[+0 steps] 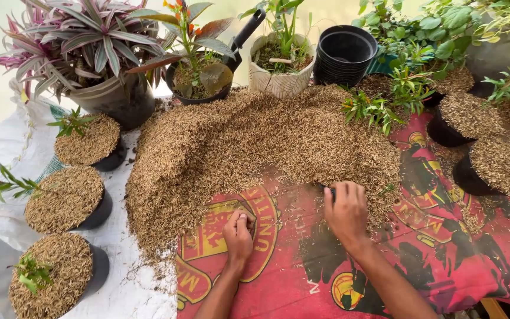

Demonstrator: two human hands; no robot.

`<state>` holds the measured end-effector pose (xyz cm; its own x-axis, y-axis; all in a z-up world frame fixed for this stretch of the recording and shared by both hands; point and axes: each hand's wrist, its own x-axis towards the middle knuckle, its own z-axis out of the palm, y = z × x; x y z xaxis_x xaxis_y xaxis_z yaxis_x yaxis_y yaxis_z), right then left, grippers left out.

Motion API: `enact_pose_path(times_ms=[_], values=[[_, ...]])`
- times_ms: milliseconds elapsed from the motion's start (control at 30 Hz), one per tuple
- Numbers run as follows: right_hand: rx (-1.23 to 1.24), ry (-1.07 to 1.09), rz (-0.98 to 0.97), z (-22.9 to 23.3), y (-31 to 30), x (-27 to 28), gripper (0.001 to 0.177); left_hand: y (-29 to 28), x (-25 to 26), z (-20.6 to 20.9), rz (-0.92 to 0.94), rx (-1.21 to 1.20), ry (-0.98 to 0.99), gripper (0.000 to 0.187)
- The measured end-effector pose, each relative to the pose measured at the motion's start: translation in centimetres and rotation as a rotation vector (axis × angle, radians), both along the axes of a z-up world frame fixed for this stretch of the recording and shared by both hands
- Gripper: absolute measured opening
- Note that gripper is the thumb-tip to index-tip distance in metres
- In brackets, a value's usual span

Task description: The person scoops a loose brown substrate from a large pile into a small black plastic pot using a trowel. They repeatedly fill the pot and then use their hands to press and level the substrate inside.

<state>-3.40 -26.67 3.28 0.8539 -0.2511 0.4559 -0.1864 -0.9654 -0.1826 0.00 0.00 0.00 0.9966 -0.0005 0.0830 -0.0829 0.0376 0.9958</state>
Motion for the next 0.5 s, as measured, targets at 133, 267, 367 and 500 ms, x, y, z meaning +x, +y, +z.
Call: enact_pose_path(times_ms=[133, 267, 367, 500], values=[[-0.043, -0.065, 0.099, 2.1, 0.0, 5.4, 0.025, 0.1, 0.1, 0.1, 0.011, 0.029, -0.005, 0.03], [-0.056, -0.102, 0.179, 5.1, -1.7, 12.0, 0.02, 0.0, 0.2, -0.3, 0.008, 0.047, -0.014, 0.03], [-0.091, -0.078, 0.191, 8.3, -3.4, 16.5, 0.02, 0.0, 0.3, -0.7, 0.011, 0.055, -0.012, 0.03], [-0.339, 0.114, 0.093, 12.8, -5.7, 21.3, 0.042, 0.0, 0.5, -1.1, 0.006, 0.059, -0.011, 0.03]])
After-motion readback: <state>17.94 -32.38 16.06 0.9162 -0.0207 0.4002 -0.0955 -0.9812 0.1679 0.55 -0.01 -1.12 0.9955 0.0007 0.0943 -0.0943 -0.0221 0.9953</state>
